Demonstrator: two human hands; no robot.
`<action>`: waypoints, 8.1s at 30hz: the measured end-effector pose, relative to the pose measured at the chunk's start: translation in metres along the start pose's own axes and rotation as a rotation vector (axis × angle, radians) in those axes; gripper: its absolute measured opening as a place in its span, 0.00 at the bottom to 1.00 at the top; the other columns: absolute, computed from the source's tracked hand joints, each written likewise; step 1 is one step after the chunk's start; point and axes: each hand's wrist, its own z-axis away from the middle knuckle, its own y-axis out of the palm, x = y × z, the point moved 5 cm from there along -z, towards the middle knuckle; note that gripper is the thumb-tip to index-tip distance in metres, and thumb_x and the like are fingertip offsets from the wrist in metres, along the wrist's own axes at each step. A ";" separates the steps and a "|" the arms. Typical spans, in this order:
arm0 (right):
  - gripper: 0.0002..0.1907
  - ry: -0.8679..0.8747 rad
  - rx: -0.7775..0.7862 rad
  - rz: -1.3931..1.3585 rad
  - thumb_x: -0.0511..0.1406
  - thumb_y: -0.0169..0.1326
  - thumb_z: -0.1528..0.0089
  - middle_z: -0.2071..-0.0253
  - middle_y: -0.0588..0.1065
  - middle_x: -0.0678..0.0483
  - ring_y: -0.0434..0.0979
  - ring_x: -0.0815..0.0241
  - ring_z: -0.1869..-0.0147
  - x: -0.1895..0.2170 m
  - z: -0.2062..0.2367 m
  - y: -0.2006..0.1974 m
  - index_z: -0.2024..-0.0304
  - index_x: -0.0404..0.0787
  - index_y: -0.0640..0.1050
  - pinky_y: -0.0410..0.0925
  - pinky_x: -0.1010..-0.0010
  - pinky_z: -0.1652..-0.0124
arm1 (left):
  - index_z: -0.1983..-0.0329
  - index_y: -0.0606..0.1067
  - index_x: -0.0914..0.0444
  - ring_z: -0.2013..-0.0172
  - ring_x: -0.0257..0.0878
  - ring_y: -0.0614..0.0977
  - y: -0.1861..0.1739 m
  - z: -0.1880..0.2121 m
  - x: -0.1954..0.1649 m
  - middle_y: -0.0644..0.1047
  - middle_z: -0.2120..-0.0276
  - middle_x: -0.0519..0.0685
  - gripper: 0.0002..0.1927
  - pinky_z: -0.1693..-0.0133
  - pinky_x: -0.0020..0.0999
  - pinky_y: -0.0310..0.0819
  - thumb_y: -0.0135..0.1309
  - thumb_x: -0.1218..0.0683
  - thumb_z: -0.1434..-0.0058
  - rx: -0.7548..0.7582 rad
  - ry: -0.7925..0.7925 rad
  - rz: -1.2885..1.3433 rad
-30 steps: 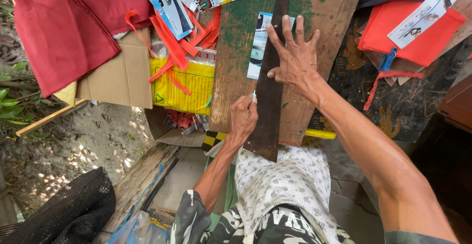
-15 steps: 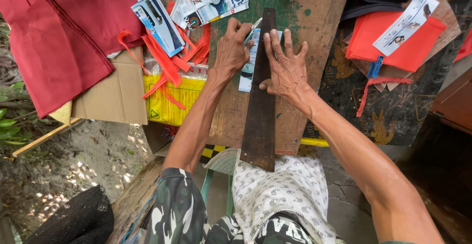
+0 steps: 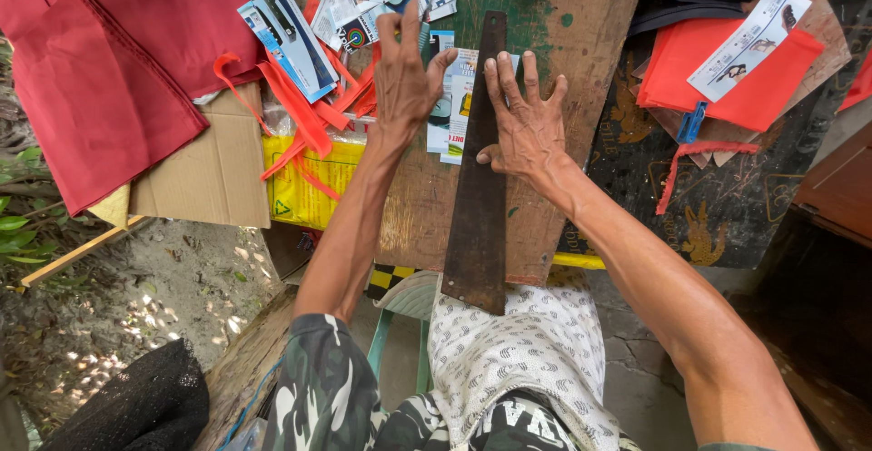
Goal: The person cuts strips from printed paper flyers at a wooden work table. They align a long saw blade as a straightedge over the paper, hold it down with one hand, and slice along it with a utility knife, repeating the process on multiple flyers and stacking the cut strips.
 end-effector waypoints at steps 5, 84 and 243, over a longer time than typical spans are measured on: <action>0.78 0.003 -0.006 -0.020 0.60 0.71 0.61 0.21 0.39 0.49 0.34 0.40 0.19 -0.002 0.000 0.002 0.22 0.41 0.42 0.46 0.23 0.35 | 0.37 0.76 0.65 0.68 0.40 0.79 0.021 0.046 -0.010 0.73 0.63 0.53 0.15 0.68 0.33 0.80 0.51 0.55 0.24 0.110 -0.281 0.242; 0.75 0.000 -0.040 -0.027 0.61 0.70 0.60 0.21 0.43 0.48 0.36 0.40 0.20 -0.003 0.000 -0.007 0.23 0.41 0.44 0.45 0.22 0.37 | 0.53 0.76 0.63 0.62 0.58 0.79 0.016 -0.005 -0.025 0.70 0.55 0.57 0.16 0.63 0.52 0.72 0.63 0.60 0.44 0.293 -0.021 0.050; 0.27 0.039 -0.367 -1.131 0.26 0.63 0.41 0.60 0.77 0.53 0.80 0.63 0.55 -0.073 0.007 -0.037 0.42 0.35 0.67 0.74 0.73 0.58 | 0.32 0.65 0.73 0.52 0.52 0.71 -0.066 0.256 0.009 0.66 0.53 0.62 0.27 0.50 0.47 0.69 0.51 0.53 0.30 0.089 -0.587 -0.051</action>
